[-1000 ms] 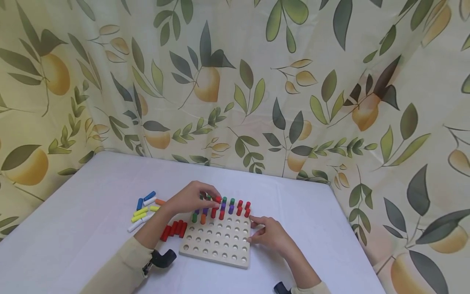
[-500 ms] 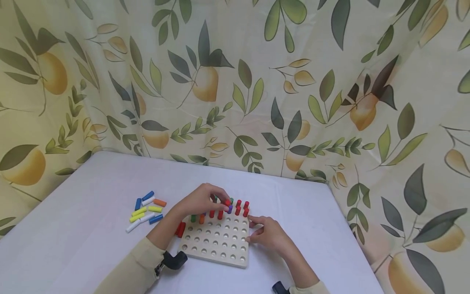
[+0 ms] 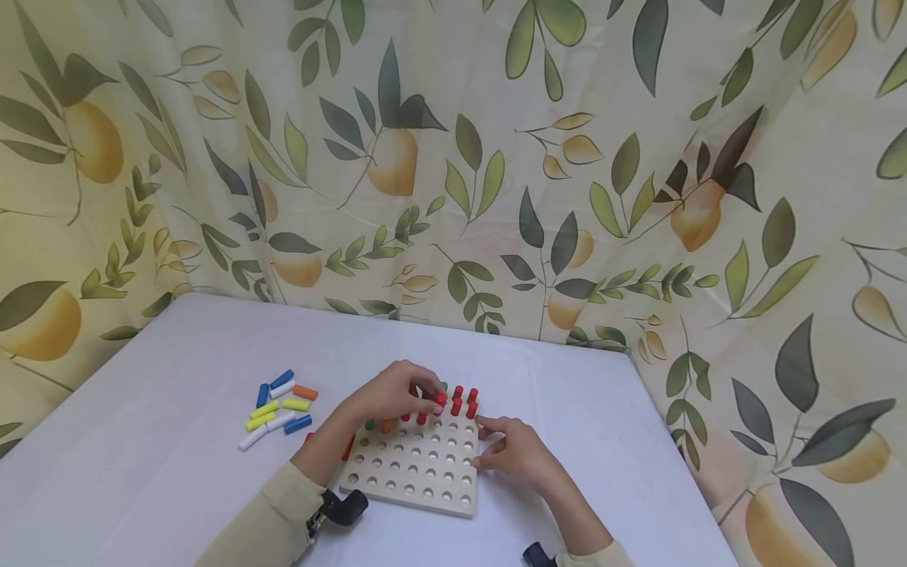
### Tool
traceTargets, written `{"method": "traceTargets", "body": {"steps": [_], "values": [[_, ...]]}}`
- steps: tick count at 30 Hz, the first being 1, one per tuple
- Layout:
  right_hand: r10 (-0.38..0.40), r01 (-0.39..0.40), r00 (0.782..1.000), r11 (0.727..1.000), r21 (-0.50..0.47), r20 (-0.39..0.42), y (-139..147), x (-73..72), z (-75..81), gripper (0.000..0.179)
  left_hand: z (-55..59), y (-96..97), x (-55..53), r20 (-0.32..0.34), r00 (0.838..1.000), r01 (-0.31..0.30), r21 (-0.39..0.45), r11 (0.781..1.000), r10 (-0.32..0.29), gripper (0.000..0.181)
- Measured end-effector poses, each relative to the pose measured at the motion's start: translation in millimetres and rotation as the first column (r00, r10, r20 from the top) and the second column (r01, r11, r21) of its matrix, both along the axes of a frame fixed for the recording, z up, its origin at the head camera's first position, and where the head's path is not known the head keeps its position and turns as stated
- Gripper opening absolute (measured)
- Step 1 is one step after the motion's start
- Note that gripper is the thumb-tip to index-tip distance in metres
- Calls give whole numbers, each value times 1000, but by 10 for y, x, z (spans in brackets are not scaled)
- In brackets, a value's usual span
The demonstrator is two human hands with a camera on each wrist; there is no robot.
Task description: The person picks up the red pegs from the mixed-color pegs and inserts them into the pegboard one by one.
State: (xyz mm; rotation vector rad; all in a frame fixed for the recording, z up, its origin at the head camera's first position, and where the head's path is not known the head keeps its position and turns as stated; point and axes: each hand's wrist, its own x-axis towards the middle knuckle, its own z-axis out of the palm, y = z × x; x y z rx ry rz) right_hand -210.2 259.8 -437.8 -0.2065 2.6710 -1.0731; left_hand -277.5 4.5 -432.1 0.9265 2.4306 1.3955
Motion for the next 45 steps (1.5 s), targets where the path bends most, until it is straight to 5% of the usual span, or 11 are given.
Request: {"method": "traceTargets", "body": {"steps": [45], "values": [[-28, 28, 1000, 999, 36, -3, -43, 9, 17, 67, -152, 16, -42, 9, 1000, -6, -24, 1000, 7, 13]]}}
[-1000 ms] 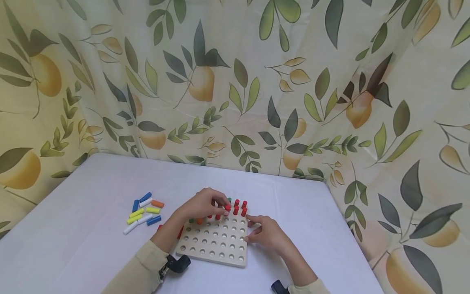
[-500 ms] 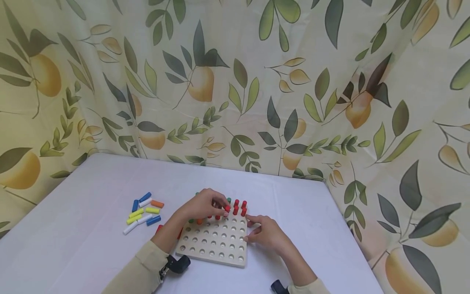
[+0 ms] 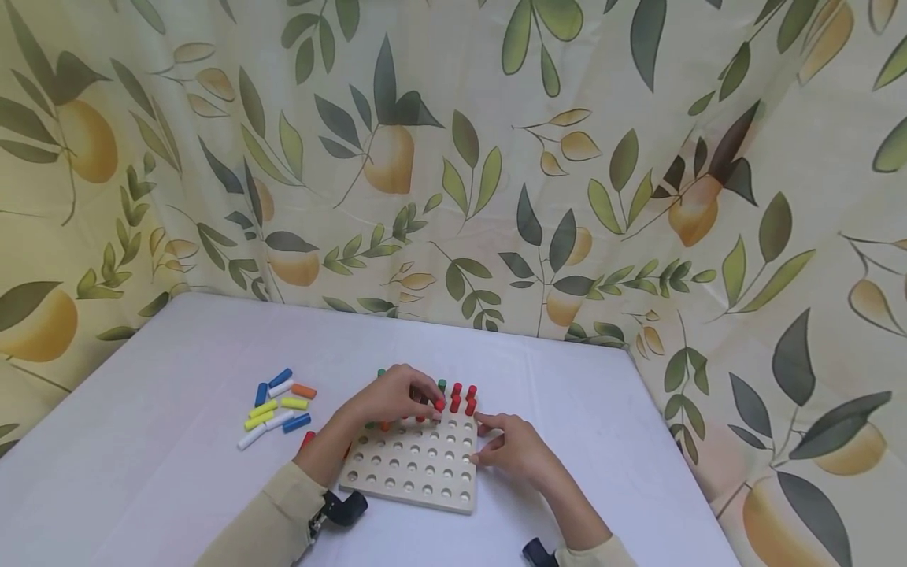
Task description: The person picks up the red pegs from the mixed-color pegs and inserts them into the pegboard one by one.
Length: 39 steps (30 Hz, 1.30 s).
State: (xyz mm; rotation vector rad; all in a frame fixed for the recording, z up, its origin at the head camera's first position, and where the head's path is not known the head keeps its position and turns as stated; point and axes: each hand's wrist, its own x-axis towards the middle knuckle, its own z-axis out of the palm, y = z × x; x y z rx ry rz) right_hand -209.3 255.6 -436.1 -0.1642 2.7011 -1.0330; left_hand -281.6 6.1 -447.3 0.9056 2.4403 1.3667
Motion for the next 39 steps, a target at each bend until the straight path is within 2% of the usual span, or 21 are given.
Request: {"method": "traceTargets", "body": {"steps": [9, 18, 26, 39], "values": [[-15, 15, 1000, 1000, 0, 14, -4, 9, -4, 65, 23, 39, 56, 7, 1000, -17, -56, 998, 17, 13], [-28, 28, 999, 1000, 4, 22, -12, 7, 3, 65, -23, 50, 31, 0, 1000, -11, -42, 999, 11, 14], [-27, 27, 999, 1000, 4, 18, -10, 2, 1, 65, -16, 46, 23, -18, 1000, -7, -51, 999, 6, 14], [-14, 14, 1000, 1000, 0, 11, -12, 3, 25, 66, -43, 56, 10, -32, 999, -32, -63, 997, 30, 13]]}}
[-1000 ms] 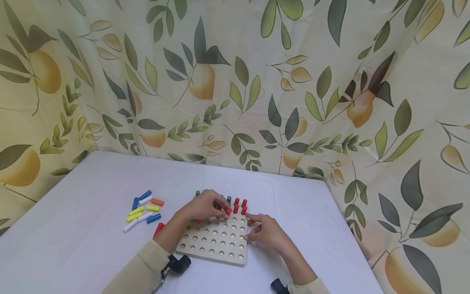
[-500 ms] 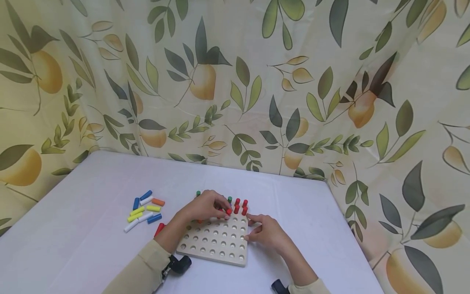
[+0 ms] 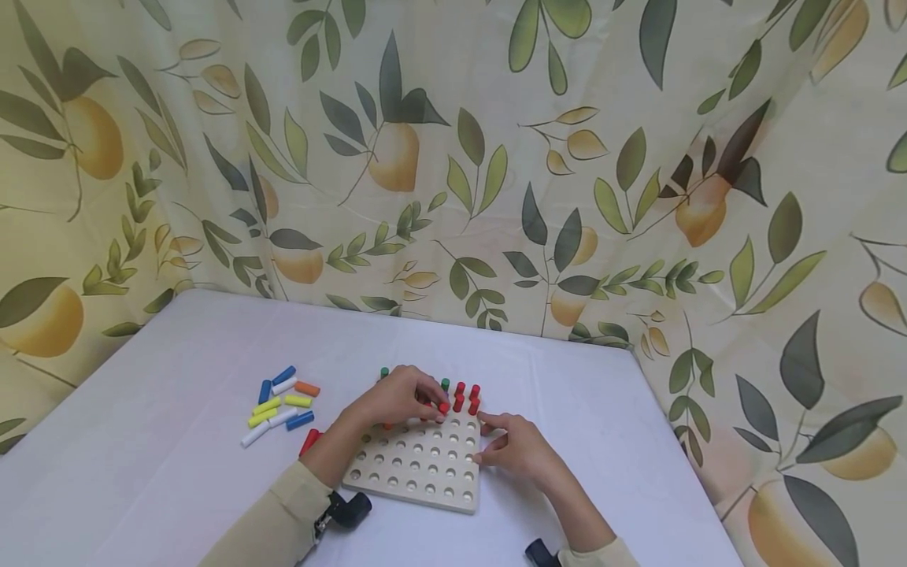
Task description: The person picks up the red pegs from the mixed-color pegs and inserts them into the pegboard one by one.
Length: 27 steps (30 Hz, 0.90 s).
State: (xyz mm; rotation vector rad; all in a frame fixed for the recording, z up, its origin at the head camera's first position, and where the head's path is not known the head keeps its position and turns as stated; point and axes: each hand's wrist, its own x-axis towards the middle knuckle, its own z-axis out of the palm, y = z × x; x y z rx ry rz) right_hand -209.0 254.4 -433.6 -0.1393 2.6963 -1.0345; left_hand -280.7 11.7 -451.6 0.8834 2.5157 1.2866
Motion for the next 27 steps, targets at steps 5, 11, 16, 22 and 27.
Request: {"method": "traceTargets", "body": {"steps": [5, 11, 16, 22, 27], "values": [[-3, 3, 1000, 1000, 2, 6, -2, 1, -5, 67, 2, -6, 1, 0, 1000, 0, -14, 1000, 0, 15], [9, -9, 1000, 1000, -8, -2, 4, -3, -9, 67, -2, -8, -1, 4, 1000, -6, -19, 1000, 6, 14], [10, -10, 1000, 1000, -11, -3, 13, -1, -17, 66, 2, -6, -2, -2, 1000, -10, -20, 1000, 10, 13], [15, -14, 1000, 1000, -12, 5, 11, -1, -13, 66, 19, -18, 0, 17, 1000, 5, -15, 1000, -5, 13], [14, -14, 1000, 1000, -16, 8, 8, -5, -14, 66, 90, -55, 10, 49, 998, 33, 5, 999, -34, 12]]}}
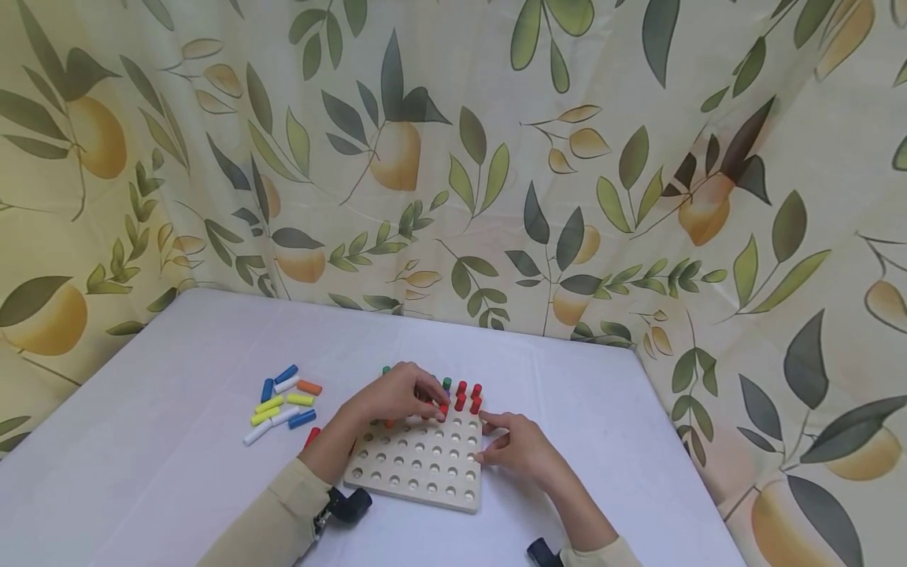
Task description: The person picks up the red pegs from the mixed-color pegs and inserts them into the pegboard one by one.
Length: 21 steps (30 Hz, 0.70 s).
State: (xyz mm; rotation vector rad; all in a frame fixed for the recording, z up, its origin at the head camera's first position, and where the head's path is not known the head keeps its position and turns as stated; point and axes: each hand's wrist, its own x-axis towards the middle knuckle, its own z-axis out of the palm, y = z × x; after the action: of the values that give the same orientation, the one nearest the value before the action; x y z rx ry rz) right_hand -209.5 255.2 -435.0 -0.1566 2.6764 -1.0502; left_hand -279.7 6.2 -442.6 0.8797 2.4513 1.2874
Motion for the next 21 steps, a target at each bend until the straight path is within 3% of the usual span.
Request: {"method": "traceTargets", "body": {"steps": [7, 13, 21], "values": [[13, -13, 1000, 1000, -4, 0, 15, -10, -13, 67, 118, -109, -13, -39, 998, 41, 41, 998, -39, 12], [-11, 11, 1000, 1000, 0, -4, -9, -16, -4, 66, 211, -287, -15, -71, 997, 18, 8, 1000, -17, 14], [-28, 28, 1000, 1000, 5, 7, 2, -3, -9, 66, 143, -655, -5, -100, 995, 7, -19, 1000, -9, 17]]}}
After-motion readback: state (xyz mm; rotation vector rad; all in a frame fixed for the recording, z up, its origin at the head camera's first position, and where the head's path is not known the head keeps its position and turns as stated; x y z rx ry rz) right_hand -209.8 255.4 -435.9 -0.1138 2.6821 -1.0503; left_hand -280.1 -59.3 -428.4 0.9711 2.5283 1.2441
